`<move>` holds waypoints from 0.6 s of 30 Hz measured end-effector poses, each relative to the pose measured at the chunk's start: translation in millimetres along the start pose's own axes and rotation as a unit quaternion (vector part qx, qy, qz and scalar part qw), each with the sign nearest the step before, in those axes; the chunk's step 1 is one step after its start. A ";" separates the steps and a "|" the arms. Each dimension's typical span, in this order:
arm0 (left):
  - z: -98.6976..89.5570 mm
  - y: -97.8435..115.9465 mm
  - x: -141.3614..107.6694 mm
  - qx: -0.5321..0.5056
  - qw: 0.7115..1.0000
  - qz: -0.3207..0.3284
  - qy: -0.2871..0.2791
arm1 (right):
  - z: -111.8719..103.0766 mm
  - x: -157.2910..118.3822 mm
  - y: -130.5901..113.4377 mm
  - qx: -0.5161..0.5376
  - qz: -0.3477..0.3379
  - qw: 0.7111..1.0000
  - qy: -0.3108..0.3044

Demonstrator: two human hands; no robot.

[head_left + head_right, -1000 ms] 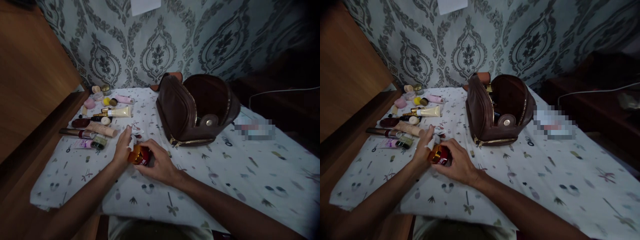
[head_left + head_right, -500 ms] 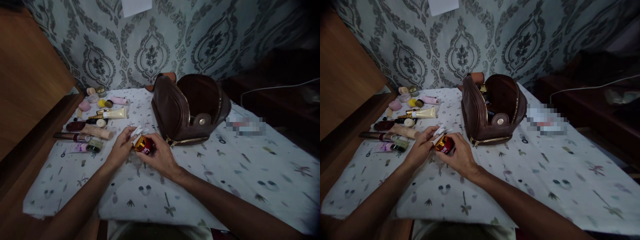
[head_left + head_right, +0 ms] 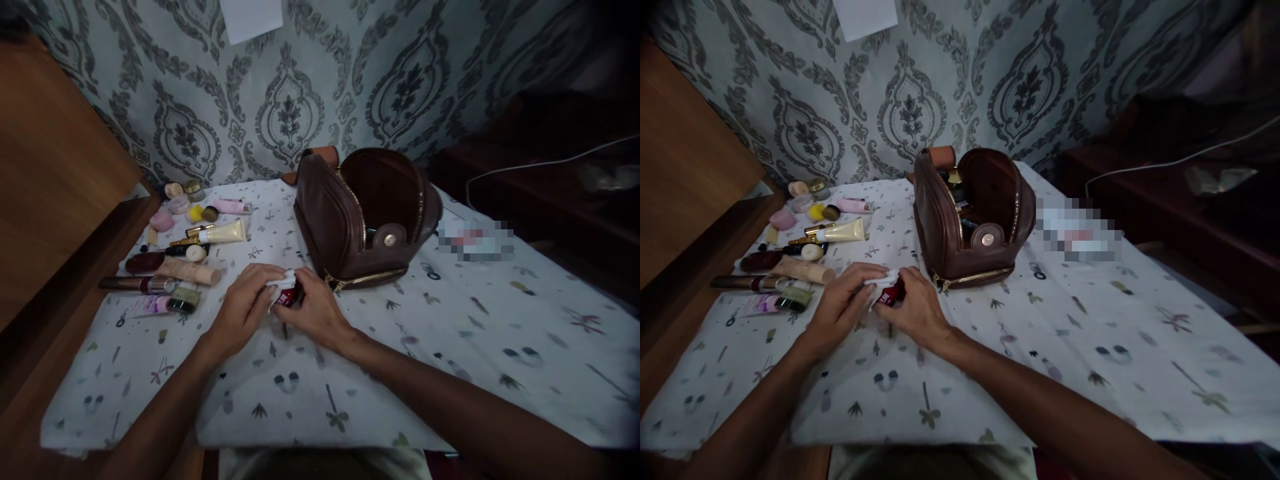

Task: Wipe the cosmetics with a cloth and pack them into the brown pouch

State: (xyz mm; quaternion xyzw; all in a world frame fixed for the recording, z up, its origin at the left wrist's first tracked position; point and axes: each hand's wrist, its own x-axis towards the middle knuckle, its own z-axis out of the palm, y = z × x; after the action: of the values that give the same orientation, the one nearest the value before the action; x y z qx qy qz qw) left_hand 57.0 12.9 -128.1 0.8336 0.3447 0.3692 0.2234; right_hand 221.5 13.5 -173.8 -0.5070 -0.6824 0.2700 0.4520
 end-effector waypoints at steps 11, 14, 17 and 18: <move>-2.9 2.2 0.2 0.053 0.997 0.037 0.048 | -0.3 11.6 6.5 0.415 0.177 0.892 -0.019; -3.2 -3.5 0.8 0.032 0.996 0.020 0.083 | -1.8 10.1 2.8 0.435 0.166 0.885 -0.016; -2.3 -9.9 1.4 0.001 0.994 -0.011 0.105 | -1.1 9.6 2.4 0.438 0.148 0.886 -0.026; -1.8 -11.6 1.5 -0.008 0.994 -0.022 0.108 | -0.4 9.5 2.7 0.439 0.141 0.887 -0.031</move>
State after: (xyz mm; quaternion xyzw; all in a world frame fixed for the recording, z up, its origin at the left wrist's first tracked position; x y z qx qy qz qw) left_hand 51.6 22.0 -133.5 0.7792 0.3823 0.4548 0.1998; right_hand 222.3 23.2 -172.7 -0.3391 -0.4289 0.6184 0.5645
